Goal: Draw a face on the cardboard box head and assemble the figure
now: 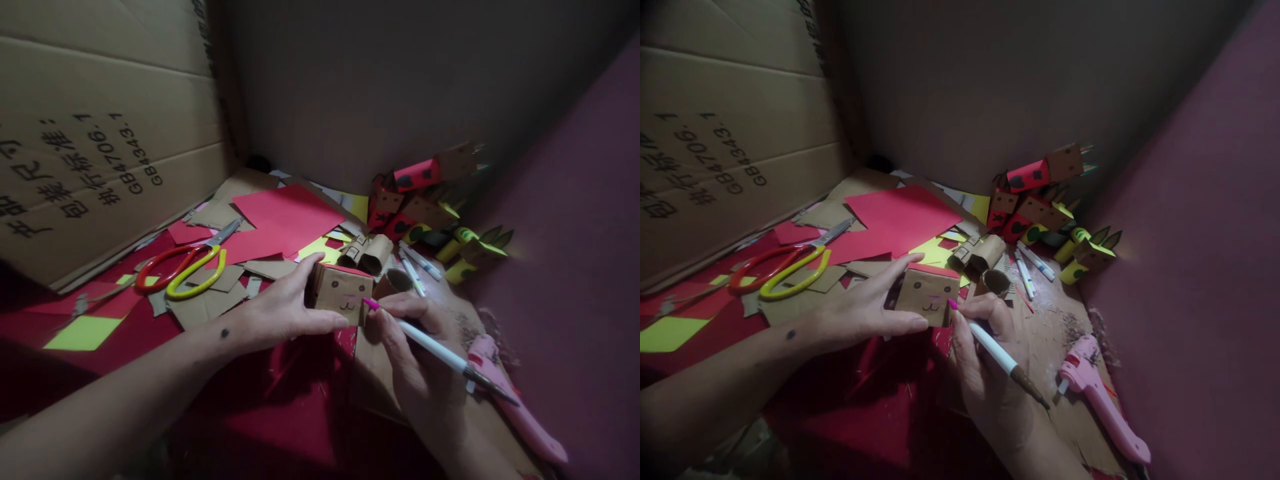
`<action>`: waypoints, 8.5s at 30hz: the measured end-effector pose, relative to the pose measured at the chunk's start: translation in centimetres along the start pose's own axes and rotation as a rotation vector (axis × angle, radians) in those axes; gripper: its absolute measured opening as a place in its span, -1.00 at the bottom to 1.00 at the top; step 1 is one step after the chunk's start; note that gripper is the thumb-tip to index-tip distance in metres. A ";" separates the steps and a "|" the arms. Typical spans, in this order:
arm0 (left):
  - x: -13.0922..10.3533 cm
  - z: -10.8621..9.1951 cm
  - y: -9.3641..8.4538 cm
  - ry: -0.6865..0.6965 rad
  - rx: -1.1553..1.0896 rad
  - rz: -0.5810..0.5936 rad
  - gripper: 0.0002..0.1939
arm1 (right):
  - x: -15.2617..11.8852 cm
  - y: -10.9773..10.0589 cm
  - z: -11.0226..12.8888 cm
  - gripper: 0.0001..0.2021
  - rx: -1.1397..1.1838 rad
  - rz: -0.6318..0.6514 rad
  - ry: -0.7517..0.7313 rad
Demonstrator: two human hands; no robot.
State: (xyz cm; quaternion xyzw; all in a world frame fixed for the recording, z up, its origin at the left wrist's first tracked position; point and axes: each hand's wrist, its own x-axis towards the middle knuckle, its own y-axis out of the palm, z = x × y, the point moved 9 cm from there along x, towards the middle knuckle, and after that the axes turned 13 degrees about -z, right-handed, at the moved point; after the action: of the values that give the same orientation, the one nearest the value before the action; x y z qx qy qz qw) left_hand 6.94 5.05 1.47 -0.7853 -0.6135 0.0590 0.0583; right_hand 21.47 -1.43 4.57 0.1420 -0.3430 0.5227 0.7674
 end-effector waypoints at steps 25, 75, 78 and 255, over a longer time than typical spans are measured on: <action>0.0 0.2 0.1 0.005 0.017 0.020 -0.22 | -0.2 0.1 -0.3 -0.90 0.044 -0.021 0.009; 0.1 0.4 0.3 0.001 -0.029 0.039 -0.25 | -0.4 -0.2 -0.5 -0.89 0.019 -0.038 0.017; 0.1 0.5 0.4 0.009 -0.028 0.044 -0.24 | -0.4 -0.1 -0.4 -0.88 0.034 -0.021 0.008; -0.1 1.4 0.1 -0.056 0.057 0.013 -0.01 | -0.7 -0.1 -0.2 -0.88 0.037 -0.034 0.041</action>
State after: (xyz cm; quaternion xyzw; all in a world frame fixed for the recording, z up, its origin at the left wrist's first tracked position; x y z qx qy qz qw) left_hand 6.80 4.91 0.09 -0.7853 -0.6078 0.0992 0.0631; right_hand 21.52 -1.89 3.94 0.1511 -0.3153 0.5187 0.7802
